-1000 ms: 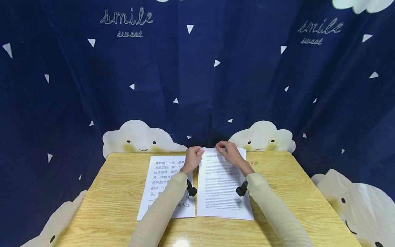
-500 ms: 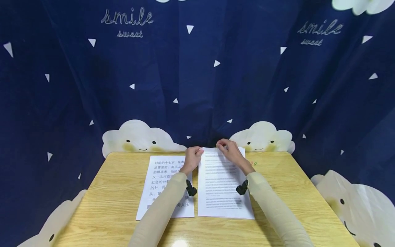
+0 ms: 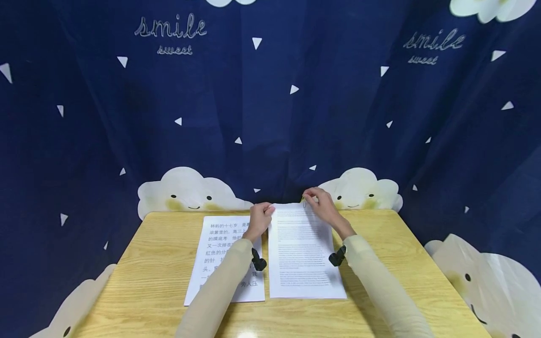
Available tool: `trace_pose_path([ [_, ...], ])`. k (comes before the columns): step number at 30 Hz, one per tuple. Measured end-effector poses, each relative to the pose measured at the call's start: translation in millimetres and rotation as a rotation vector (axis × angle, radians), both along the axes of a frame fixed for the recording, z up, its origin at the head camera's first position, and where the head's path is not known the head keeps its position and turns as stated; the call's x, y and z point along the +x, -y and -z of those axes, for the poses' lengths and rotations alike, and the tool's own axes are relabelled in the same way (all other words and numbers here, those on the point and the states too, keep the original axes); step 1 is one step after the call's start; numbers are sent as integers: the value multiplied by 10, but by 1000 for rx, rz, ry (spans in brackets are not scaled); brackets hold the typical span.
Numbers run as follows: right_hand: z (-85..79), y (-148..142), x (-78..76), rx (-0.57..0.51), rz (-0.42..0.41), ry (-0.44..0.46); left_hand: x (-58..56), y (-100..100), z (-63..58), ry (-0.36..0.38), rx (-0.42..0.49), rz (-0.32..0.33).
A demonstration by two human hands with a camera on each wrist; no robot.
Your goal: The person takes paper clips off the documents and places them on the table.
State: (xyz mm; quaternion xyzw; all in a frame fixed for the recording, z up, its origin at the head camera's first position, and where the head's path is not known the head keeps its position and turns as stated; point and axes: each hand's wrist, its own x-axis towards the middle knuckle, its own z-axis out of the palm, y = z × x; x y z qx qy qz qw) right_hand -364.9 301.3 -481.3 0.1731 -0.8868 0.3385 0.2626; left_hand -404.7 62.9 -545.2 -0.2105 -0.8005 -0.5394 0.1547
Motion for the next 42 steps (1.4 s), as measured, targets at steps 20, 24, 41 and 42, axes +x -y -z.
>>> trace_pose_path([
  [20, 288, -893, 245, -6, 147, 98, 3, 15, 71, 36, 9, -13],
  [24, 411, -1122, 310, -16, 198, 220, -25, 18, 89, 43, 4, -17],
  [41, 752, -1541, 358, 71, 266, 283, -45, 43, 110, 45, 5, -33],
  [42, 754, -1547, 362, 77, 267, 283, -43, 44, 114, 46, 5, -34],
])
